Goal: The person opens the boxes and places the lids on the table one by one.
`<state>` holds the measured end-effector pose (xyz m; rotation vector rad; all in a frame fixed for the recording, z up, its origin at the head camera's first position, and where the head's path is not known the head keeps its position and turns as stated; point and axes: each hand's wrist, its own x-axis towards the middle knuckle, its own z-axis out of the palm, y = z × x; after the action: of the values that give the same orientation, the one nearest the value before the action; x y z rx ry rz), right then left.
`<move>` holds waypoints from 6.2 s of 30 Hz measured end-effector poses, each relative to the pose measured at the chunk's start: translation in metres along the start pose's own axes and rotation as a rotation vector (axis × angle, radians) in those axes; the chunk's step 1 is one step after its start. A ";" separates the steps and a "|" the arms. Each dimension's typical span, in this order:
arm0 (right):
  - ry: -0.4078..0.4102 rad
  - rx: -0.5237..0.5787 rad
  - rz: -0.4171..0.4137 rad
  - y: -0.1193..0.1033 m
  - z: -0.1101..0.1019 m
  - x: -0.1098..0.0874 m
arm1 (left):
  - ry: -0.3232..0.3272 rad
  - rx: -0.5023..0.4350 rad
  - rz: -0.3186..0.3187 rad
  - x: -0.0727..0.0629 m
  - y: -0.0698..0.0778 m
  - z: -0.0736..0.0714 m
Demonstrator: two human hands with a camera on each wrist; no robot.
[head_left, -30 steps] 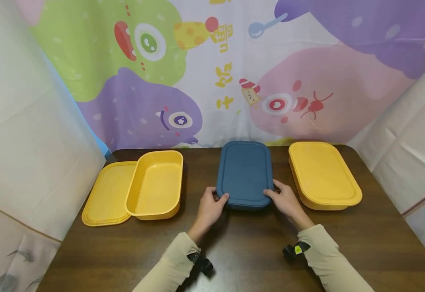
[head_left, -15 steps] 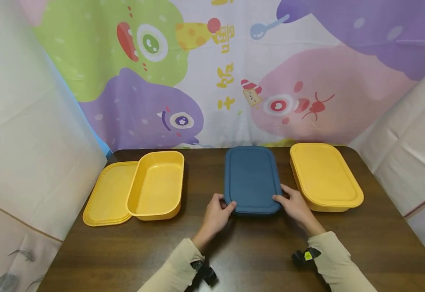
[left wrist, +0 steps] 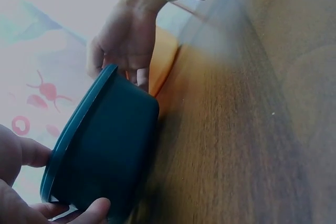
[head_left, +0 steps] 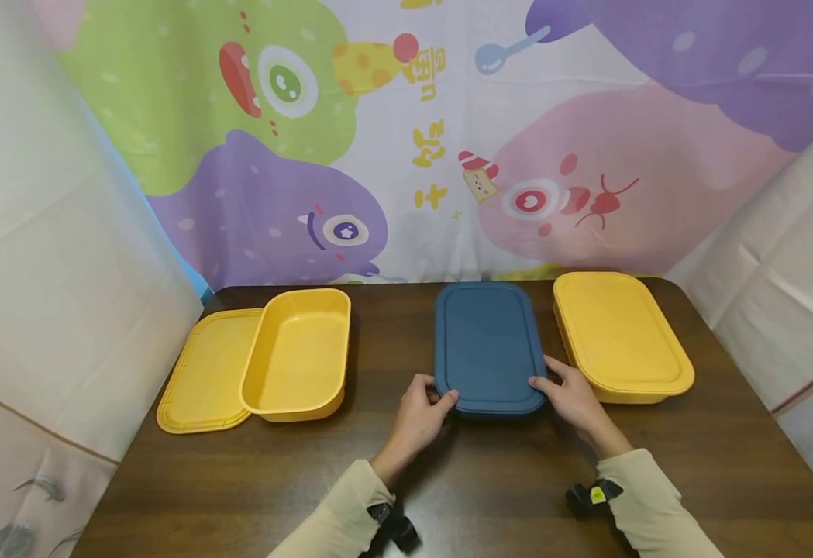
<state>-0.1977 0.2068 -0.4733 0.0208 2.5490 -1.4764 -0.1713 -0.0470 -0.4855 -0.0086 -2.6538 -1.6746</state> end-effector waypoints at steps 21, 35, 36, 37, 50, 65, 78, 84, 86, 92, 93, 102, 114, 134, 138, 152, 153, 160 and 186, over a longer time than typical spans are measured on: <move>-0.008 0.005 0.025 0.007 0.001 -0.003 | -0.047 0.024 -0.001 0.000 -0.001 -0.001; 0.007 0.005 -0.004 0.008 0.003 -0.005 | -0.037 0.035 0.012 0.002 0.003 0.000; 0.009 0.004 -0.001 0.007 0.004 -0.005 | -0.033 0.049 0.018 0.002 0.003 0.000; 0.011 0.000 0.003 0.008 0.004 -0.005 | -0.032 0.058 0.020 0.002 0.003 -0.001; 0.032 -0.018 0.007 0.008 0.006 -0.006 | 0.046 0.186 0.158 0.003 0.013 0.000; 0.040 -0.012 0.016 0.009 0.007 -0.006 | 0.005 0.339 0.397 0.004 0.032 0.018; 0.057 0.025 0.009 0.007 0.008 -0.006 | -0.115 0.457 0.575 -0.002 0.037 0.035; 0.060 0.022 0.000 0.008 0.009 -0.005 | -0.128 0.536 0.660 -0.004 0.035 0.041; 0.060 0.022 -0.001 0.009 0.009 -0.005 | -0.120 0.567 0.684 -0.004 0.035 0.042; 0.063 0.016 0.004 0.009 0.010 -0.005 | -0.098 0.636 0.740 -0.005 0.034 0.046; 0.062 0.013 0.005 0.008 0.010 -0.005 | -0.095 0.646 0.748 -0.005 0.033 0.046; 0.053 0.003 -0.001 0.008 0.009 -0.006 | -0.051 0.693 0.796 -0.005 0.031 0.050; 0.097 0.011 -0.022 0.012 0.008 -0.010 | -0.028 0.675 0.823 -0.003 0.030 0.051; -0.008 -0.072 -0.072 0.014 -0.002 -0.019 | -0.070 0.691 0.855 -0.002 0.028 0.050; -0.046 -0.097 -0.110 0.017 -0.006 -0.021 | -0.098 0.699 0.870 0.000 0.028 0.050; -0.074 -0.130 -0.155 0.025 -0.003 -0.023 | -0.231 0.732 0.924 0.007 0.028 0.041; -0.066 -0.138 -0.155 0.026 -0.002 -0.022 | -0.226 0.733 0.930 0.006 0.028 0.041; -0.004 -0.162 -0.125 0.026 0.005 -0.019 | -0.195 0.713 0.946 0.005 0.027 0.043; 0.047 0.040 -0.147 0.025 0.018 -0.019 | -0.132 0.635 0.957 0.004 0.024 0.043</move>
<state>-0.1731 0.2055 -0.4999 -0.1302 2.6074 -1.5967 -0.1756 0.0018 -0.4826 -1.1737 -2.4363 -0.5393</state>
